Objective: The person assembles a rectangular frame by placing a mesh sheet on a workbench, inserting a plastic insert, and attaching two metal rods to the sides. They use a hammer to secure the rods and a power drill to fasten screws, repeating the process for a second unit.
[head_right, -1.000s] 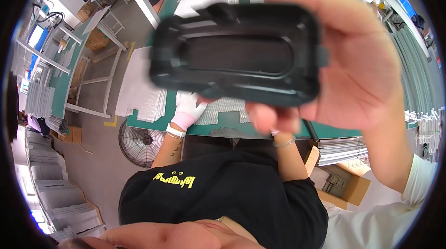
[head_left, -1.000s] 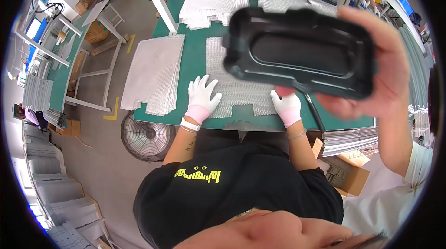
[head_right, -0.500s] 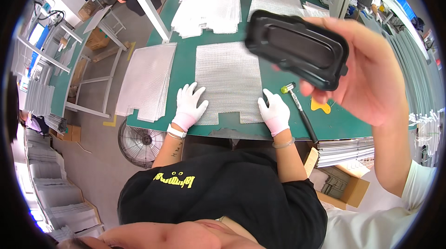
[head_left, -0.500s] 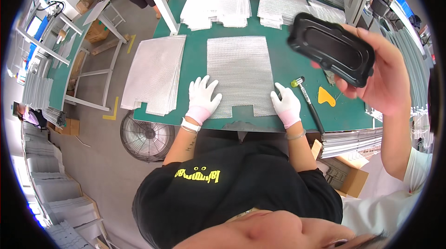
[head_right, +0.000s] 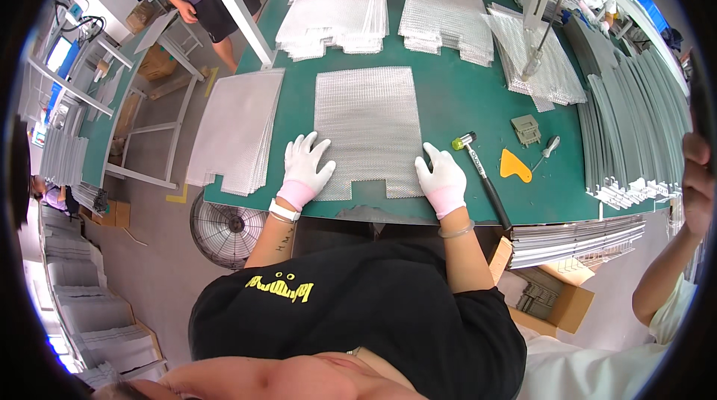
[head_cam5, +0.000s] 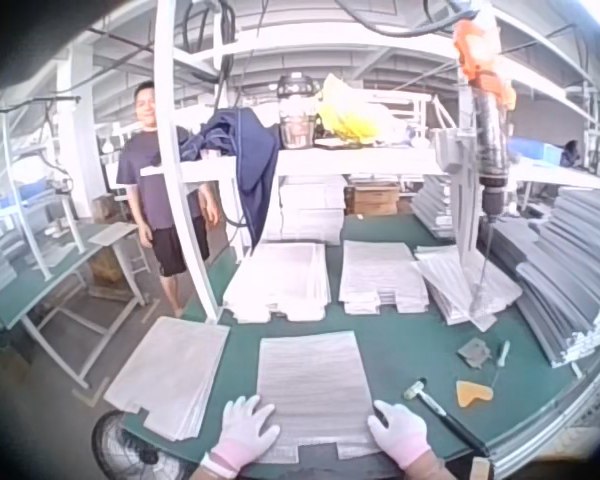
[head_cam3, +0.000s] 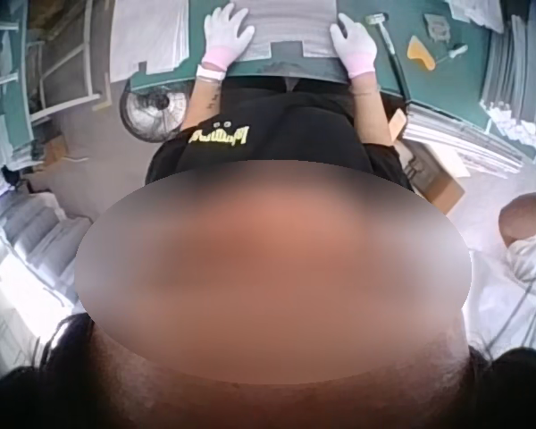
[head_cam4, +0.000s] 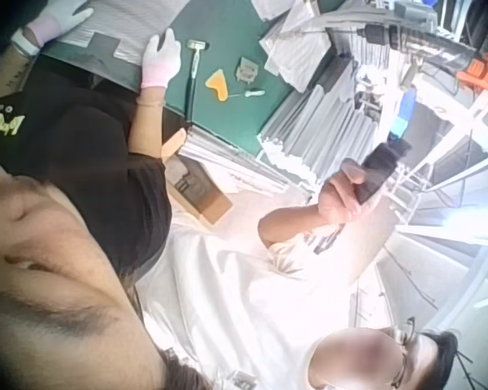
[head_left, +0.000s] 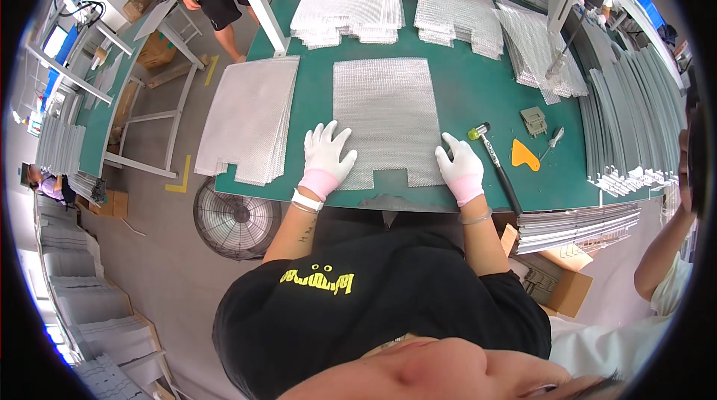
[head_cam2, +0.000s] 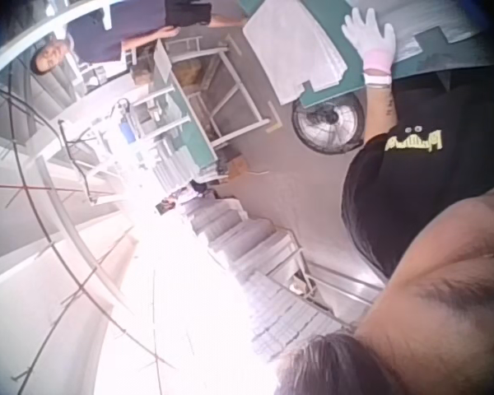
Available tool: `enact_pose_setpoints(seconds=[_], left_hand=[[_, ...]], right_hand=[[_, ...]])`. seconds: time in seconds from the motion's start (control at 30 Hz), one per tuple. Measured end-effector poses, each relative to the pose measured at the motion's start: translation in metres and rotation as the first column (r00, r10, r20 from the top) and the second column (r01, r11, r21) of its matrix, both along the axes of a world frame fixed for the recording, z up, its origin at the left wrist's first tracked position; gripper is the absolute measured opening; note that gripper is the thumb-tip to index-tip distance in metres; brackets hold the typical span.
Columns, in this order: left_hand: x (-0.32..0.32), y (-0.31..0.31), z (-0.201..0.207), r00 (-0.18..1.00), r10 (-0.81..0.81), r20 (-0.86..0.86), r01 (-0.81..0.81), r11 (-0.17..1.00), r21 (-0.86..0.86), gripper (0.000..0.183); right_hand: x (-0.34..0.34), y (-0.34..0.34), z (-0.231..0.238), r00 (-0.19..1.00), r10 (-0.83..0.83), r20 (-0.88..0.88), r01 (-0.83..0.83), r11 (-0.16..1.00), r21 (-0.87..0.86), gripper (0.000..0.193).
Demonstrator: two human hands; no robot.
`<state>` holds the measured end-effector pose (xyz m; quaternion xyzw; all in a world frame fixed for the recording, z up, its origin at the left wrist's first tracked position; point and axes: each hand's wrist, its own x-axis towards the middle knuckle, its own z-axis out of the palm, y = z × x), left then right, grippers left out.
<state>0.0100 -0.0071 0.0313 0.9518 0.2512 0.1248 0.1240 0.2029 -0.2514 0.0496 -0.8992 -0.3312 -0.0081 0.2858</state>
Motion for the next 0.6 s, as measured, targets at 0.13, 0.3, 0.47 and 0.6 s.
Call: enact_pose_setpoints(seconds=[0.13,0.3,0.47,0.6], left_hand=[[0.0001,-0.0007,0.0006,1.0,0.0,0.006,0.0,1.0,-0.004,0.055],[-0.0008,-0.0007,-0.0007,1.0,-0.011,0.021,0.011,1.0,-0.002,0.055],[-0.0001,-0.0004,-0.0011,1.0,-0.012,0.022,0.011,1.0,0.008,0.055],[0.0005,-0.0009,-0.0006,1.0,-0.005,0.015,0.005,1.0,0.005,0.054]], right_hand=[[-0.0002,-0.0002,0.0019,1.0,0.005,-0.016,-0.005,1.0,-0.001,0.039],[-0.0014,-0.0002,0.0053,0.999,0.006,-0.037,-0.006,1.0,-0.002,0.039],[-0.0005,-0.0015,0.0028,1.0,0.006,-0.026,-0.006,1.0,-0.001,0.042],[0.0004,-0.0018,0.0025,1.0,0.002,-0.016,-0.002,1.0,-0.02,0.045]])
